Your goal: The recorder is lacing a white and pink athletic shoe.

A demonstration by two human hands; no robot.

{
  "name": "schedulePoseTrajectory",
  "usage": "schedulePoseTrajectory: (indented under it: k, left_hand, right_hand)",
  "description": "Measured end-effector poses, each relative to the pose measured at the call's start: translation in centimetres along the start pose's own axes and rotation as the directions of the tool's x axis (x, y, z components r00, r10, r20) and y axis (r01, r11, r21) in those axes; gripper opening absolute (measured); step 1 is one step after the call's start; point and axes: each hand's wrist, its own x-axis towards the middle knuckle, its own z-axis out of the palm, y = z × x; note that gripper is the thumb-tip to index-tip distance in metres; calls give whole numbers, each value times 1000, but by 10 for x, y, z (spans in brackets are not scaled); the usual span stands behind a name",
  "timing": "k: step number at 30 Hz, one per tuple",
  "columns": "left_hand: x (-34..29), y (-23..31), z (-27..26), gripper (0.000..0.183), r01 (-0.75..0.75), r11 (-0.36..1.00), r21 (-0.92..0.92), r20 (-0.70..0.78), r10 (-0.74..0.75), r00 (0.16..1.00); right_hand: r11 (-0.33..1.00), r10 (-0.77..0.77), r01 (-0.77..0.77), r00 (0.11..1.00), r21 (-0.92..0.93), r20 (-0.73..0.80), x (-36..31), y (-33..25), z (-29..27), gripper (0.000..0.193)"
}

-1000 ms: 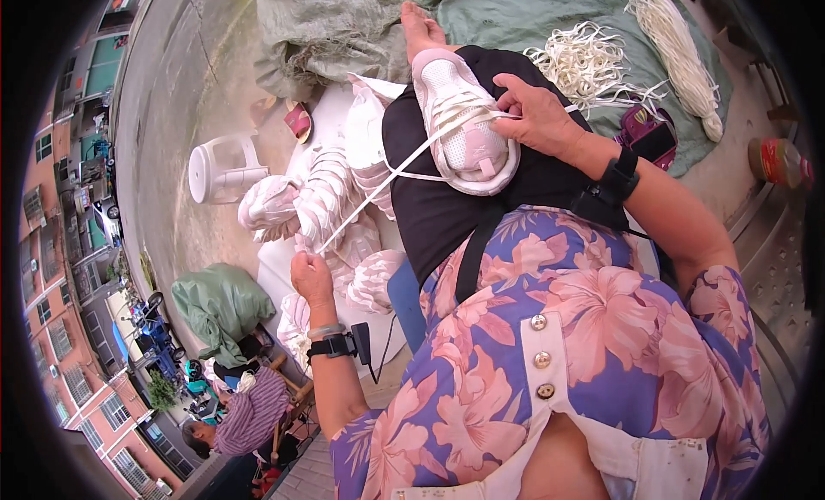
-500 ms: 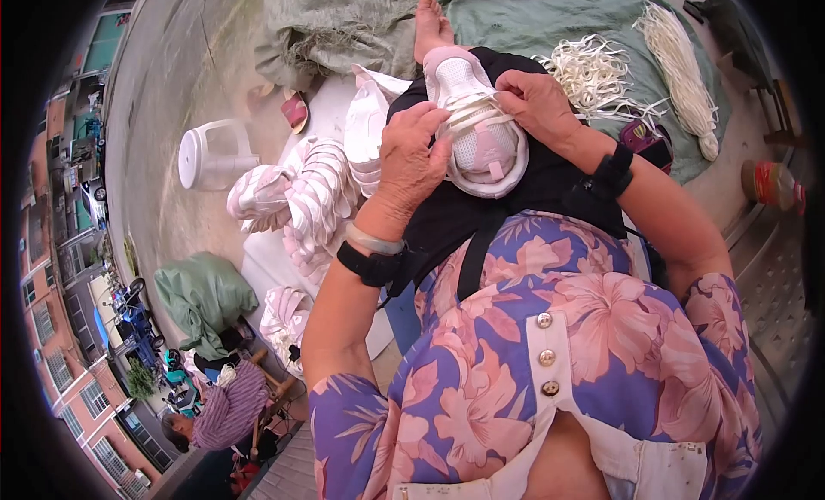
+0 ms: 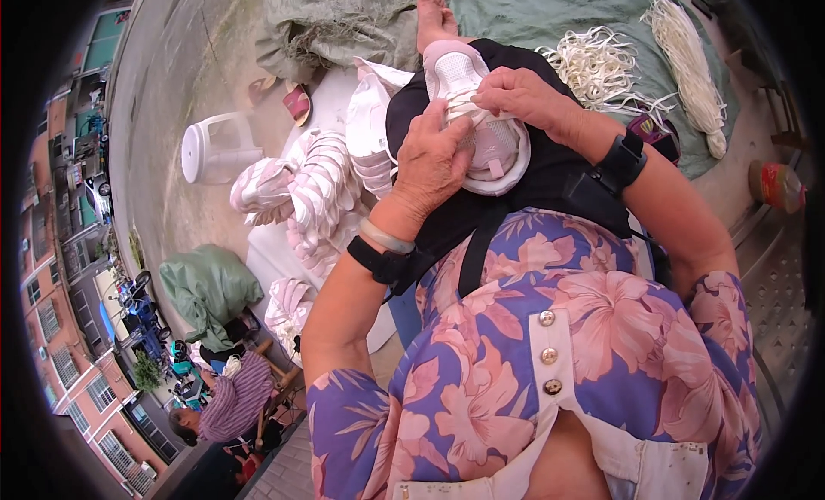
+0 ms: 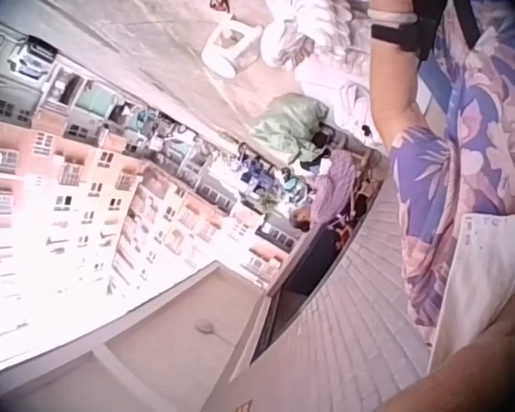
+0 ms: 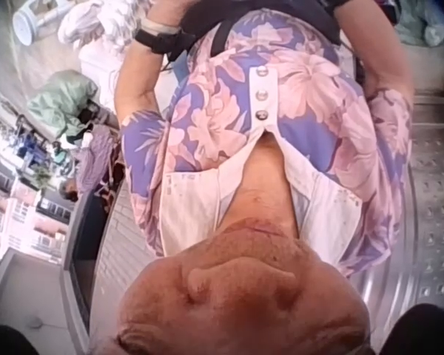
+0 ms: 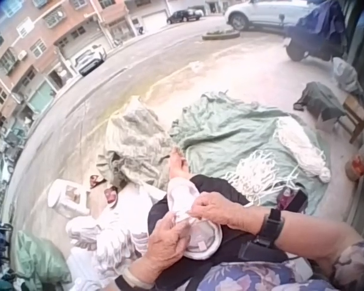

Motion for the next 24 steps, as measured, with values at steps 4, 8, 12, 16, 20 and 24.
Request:
schedulePoseTrajectory:
  k: [4, 8, 12, 16, 20, 24]
  left_hand:
    - [1, -3, -2, 38, -17, 999, -35, 3, 17, 1000]
    - [-2, 0, -2, 35, -54, 997, -60, -83, 48, 995]
    - [-3, 7, -2, 24, 66, 995, -73, -162, -77, 984]
    - [-2, 10, -4, 11, 166, 986, 6, -198, -162, 967]
    - [-2, 9, -7, 13, 132, 988, 76, -175, -117, 977]
    - [-17, 8, -18, 10, 150, 987, -59, -159, -157, 975]
  right_hand:
    - [1000, 26, -26, 999, 10, -23, 0, 2, -3, 17]
    - [999, 24, -29, 990, -36, -137, -3, 11, -6, 19]
    - [984, 12, -49, 978, -173, -207, -1, 19, -3, 19]
    - [969, -63, 7, 974, -248, -218, 4, 21, -1, 18]
    - [959, -97, 26, 966, -281, -241, 6, 22, -1, 14]
    - [982, -41, 1, 978, -191, -203, 6, 24, -2, 11]
